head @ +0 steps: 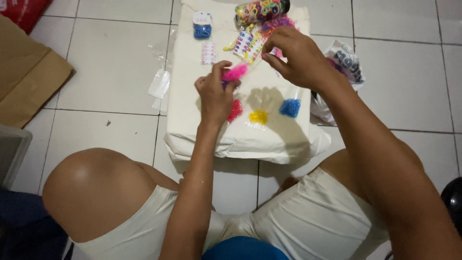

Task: Sorting small colorful rubber bands into piles by color on a white surface.

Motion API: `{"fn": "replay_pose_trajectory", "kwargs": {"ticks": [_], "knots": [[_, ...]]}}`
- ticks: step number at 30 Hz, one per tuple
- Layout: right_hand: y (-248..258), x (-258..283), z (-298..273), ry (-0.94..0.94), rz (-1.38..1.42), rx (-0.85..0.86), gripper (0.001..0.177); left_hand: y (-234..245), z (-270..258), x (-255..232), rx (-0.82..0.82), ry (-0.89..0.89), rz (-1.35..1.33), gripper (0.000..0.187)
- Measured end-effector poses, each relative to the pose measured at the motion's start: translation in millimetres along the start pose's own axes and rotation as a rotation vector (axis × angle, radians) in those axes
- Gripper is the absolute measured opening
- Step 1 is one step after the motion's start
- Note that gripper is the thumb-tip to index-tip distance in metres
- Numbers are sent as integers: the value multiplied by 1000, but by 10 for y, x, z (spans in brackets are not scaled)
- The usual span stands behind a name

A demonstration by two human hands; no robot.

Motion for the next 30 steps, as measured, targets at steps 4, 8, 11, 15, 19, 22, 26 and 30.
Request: {"fn": "replay_pose_trajectory", "kwargs": {"ticks": [4, 8, 11, 15, 19, 22, 26, 30], "knots": [[202, 180, -34, -39, 0, 0, 9, -26, -131, -226, 22, -189, -93, 55], [303, 256, -32, 9, 10, 2, 11, -94, -169, -303, 72, -206, -73, 51], [313, 258, -35, -22, -3, 37, 10, -122, -163, -276, 86, -203, -84, 56], [118, 146, -68, -18, 12, 37, 8, -34, -180, -320, 166, -126, -208, 52], [-73, 46, -18, -134, 117, 140, 6, -24, -172, -253, 246, -53, -257, 51], [-175, -58, -38, -211, 295, 163, 17, -54, -175, -149, 265, -42, -320, 52], [-268, -131, -71, -267, 419, 204, 29, -127, -124, -1, 266, -34, -396, 53], [-408, -15, -47, -186, 275, 335, 37, -140, -117, 27, 295, 2, -415, 54]]}}
Point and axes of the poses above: each hand's wrist, its own z-axis towards the middle knuckle, its own y-axis out of the back of the hand, x = y × z, the point moved 5 cm from there along z, towards the middle knuckle, and after that the axes turned 14 degrees about y, right-handed, at the moved point
